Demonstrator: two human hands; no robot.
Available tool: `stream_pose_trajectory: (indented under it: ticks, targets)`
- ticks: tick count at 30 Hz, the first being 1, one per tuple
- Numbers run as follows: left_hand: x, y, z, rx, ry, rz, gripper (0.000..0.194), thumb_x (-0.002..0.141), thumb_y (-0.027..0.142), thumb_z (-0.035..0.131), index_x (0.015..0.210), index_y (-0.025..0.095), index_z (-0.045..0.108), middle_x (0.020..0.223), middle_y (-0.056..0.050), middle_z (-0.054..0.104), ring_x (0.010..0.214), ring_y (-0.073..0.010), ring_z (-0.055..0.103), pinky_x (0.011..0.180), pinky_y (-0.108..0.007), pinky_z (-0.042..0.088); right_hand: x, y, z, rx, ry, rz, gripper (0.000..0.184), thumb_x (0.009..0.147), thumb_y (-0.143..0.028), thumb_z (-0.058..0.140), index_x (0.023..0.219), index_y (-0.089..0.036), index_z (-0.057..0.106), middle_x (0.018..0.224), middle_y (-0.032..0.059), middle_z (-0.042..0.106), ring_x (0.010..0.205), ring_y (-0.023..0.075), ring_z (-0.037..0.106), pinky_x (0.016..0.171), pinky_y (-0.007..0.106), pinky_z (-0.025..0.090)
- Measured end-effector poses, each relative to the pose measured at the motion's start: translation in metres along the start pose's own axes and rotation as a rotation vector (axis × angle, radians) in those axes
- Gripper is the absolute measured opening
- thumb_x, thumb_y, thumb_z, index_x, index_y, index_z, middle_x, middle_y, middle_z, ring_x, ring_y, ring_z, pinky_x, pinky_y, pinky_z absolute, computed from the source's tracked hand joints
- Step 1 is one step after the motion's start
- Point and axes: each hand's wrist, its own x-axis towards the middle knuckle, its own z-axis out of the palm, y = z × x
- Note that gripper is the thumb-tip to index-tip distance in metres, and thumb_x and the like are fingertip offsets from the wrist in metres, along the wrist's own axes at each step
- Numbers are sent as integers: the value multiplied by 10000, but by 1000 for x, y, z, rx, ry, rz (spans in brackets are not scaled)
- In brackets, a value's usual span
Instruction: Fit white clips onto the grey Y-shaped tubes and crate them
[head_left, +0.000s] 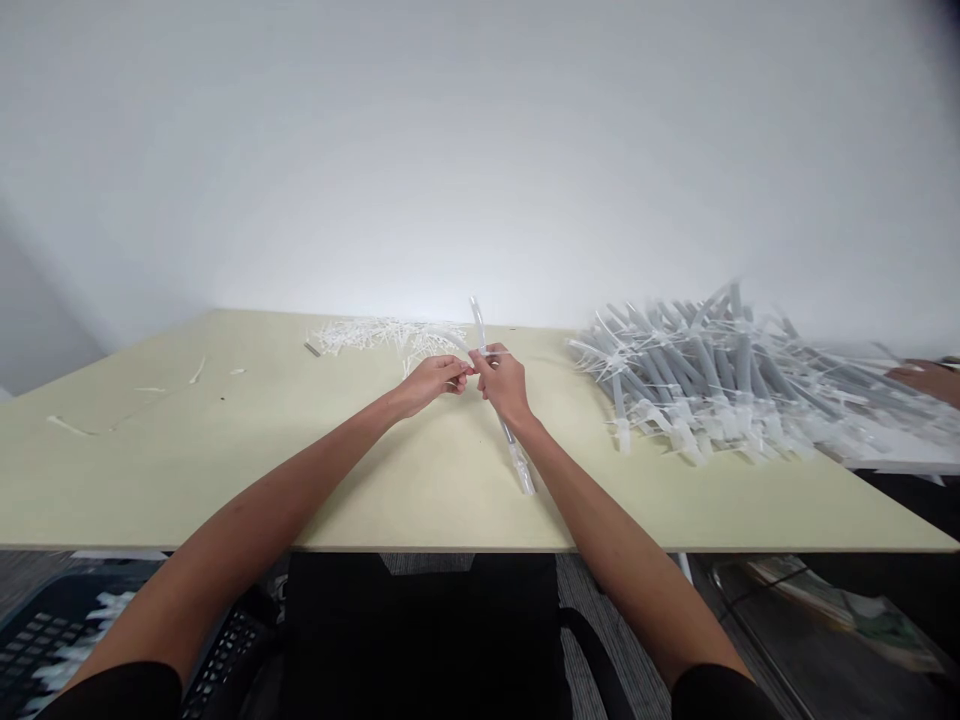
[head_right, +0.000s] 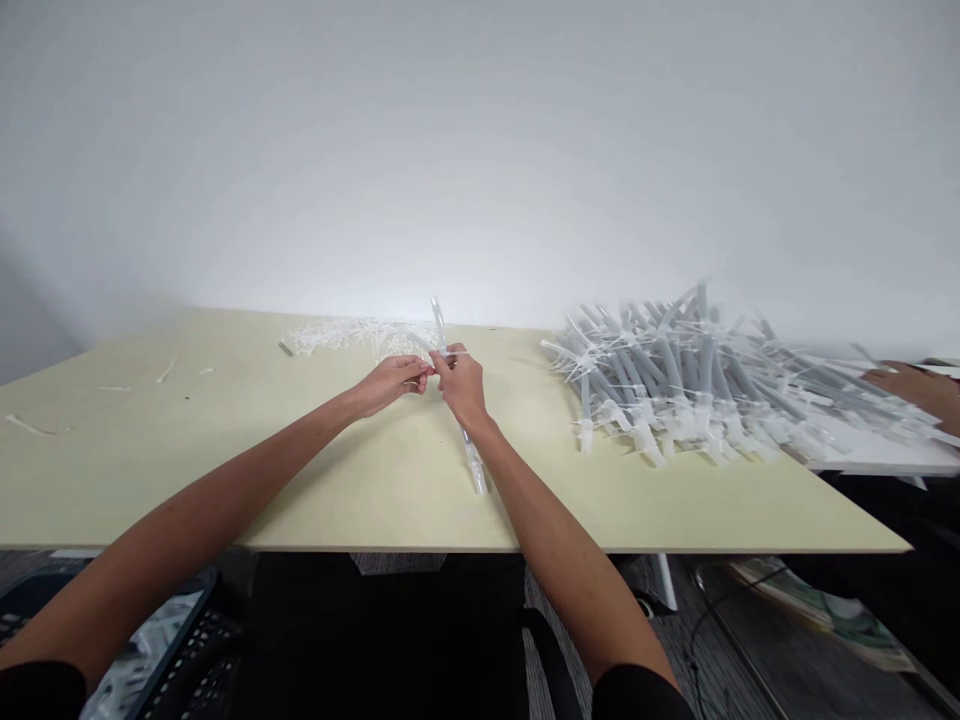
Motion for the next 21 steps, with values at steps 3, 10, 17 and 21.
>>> stream_pose_trajectory:
  ticks: [3, 10, 17, 21]
  targets:
    - [2, -1, 0, 54, 35, 30, 275, 750, 412, 605, 736, 140, 567, 683, -15, 523, 638, -113, 501, 724, -325, 414, -1, 1, 2, 72, -30, 38, 320, 789, -500, 523, 832, -183, 537, 630, -10, 592, 379, 65, 459, 344, 187, 348]
    - [4, 0, -10, 254, 109, 91, 267, 777, 426, 538, 718, 167, 561, 643, -1, 500, 631, -124, 492, 714, -317, 405, 5, 7, 4, 417, -117, 184, 323, 754, -421, 594, 925, -152, 545, 726, 14, 587, 473, 70, 477, 408, 202, 387]
    - [1, 7, -8, 279, 29, 110, 258, 788, 414, 524, 734, 164, 565, 698, -18, 528, 661, -125, 494, 737, -315, 411, 5, 4, -3, 552, -269, 225, 469, 620, -346, 737, 985, -139, 524, 569, -68, 428, 460, 52, 343, 377, 181, 253]
    - [-1, 9, -5, 319, 39, 121, 243, 790, 401, 506, 737, 170, 562, 699, -25, 538, 677, -138, 501, 747, -323, 411, 7, 7, -4, 569, -284, 199, 440, 617, -367, 735, 939, -142, 537, 577, -70, 395, 454, 46, 313, 367, 180, 220]
